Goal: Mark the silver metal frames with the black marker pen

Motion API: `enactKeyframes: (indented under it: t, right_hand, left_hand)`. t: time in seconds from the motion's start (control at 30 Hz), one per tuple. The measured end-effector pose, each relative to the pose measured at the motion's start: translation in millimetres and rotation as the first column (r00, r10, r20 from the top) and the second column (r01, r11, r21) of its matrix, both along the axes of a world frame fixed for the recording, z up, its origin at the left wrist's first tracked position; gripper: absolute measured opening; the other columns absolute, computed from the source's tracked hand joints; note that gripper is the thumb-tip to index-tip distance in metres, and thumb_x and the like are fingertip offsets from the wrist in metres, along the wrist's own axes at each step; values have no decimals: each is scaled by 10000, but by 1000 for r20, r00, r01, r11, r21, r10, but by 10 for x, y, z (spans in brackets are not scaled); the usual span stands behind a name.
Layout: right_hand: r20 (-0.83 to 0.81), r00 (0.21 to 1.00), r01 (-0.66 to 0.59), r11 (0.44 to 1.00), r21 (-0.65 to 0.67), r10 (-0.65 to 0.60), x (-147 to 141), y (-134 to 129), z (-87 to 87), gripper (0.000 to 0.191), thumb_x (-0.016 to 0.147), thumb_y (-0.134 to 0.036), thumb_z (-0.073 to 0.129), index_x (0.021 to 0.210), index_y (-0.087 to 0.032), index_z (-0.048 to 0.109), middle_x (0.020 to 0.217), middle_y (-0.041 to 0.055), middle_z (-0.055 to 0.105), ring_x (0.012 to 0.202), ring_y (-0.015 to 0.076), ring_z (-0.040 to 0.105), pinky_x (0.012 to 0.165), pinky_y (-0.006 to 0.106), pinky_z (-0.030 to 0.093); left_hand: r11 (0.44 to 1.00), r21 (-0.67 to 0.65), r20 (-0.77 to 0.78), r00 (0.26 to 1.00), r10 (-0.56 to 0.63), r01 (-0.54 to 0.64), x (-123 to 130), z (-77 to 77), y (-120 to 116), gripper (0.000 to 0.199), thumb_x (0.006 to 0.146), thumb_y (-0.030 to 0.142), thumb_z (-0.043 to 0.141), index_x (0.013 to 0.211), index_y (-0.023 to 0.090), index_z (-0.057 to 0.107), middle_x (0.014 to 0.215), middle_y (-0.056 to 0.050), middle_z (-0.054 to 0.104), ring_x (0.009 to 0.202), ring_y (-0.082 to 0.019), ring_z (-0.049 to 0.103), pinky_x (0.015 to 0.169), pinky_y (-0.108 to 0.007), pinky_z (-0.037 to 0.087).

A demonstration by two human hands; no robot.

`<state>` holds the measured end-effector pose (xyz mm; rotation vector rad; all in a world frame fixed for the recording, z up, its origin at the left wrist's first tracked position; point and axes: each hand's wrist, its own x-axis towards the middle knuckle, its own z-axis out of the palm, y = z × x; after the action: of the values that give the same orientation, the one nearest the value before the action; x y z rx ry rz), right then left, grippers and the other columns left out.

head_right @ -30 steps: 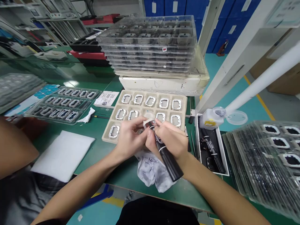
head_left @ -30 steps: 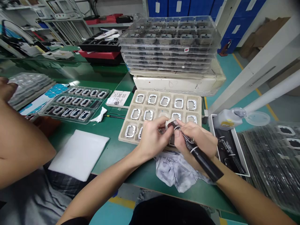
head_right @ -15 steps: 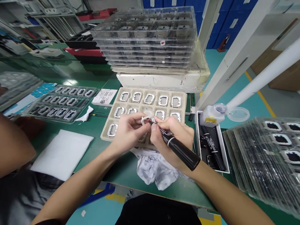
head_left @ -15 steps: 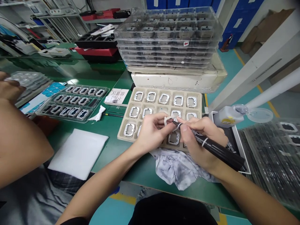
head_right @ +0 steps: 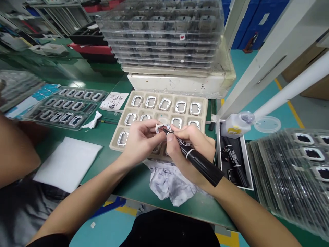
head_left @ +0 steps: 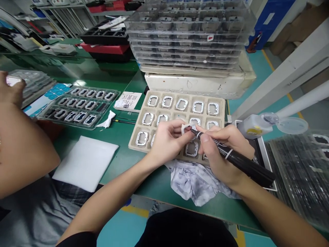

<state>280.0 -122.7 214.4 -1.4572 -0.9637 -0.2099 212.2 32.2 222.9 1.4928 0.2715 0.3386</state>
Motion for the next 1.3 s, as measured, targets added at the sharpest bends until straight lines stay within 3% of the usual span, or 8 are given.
enactKeyframes:
  t: [0.13, 0.3, 0.47, 0.8, 1.3]
  right_hand:
    - [2, 1000, 15, 999, -46, -15, 0, -16, -12, 77, 992, -256, 739, 953, -254, 673, 753, -22, 709, 941, 252, 794, 821, 371, 688]
    - [-1, 1000, 25, 999, -34, -26, -2, -6, -5, 85, 995, -251, 733, 940, -244, 669, 750, -25, 712, 831, 218, 784, 798, 345, 674]
    - [-1, 999, 49, 997, -55, -49, 3, 4, -15, 94, 999, -273, 738, 944, -234, 671, 744, -32, 712, 649, 163, 722, 637, 290, 618]
    - [-2, 999, 50, 996, -74, -50, 4, -3, -5, 95, 1000, -250, 737, 949, -231, 659, 783, -23, 723, 655, 150, 700, 594, 292, 566]
    - [-29, 998, 51, 997, -59, -53, 14, -13, -40, 98, 983, -264, 764, 956, -243, 672, 772, -17, 724, 740, 196, 748, 692, 341, 629]
  left_hand:
    - [990, 139, 51, 998, 30, -37, -8, -43, -6, 141, 807, 220, 734, 720, 144, 654, 674, 5, 618, 626, -85, 540, 552, -203, 405]
    - [994, 104, 32, 999, 24, -27, -13, -39, -26, 149, 803, 227, 727, 718, 149, 633, 671, 10, 597, 613, -83, 527, 534, -199, 394]
    - [995, 91, 21, 999, 43, -45, -16, -43, -49, 138, 778, 190, 723, 700, 153, 615, 663, 12, 596, 616, -86, 539, 531, -191, 411]
    - [978, 202, 25, 998, 52, -56, -38, -67, -31, 157, 812, 214, 711, 701, 161, 613, 646, 15, 560, 588, -87, 490, 516, -209, 391]
    - [957, 284, 49, 998, 40, -52, -44, -96, -22, 175, 872, 233, 688, 727, 171, 611, 652, 21, 546, 576, -88, 459, 519, -231, 369]
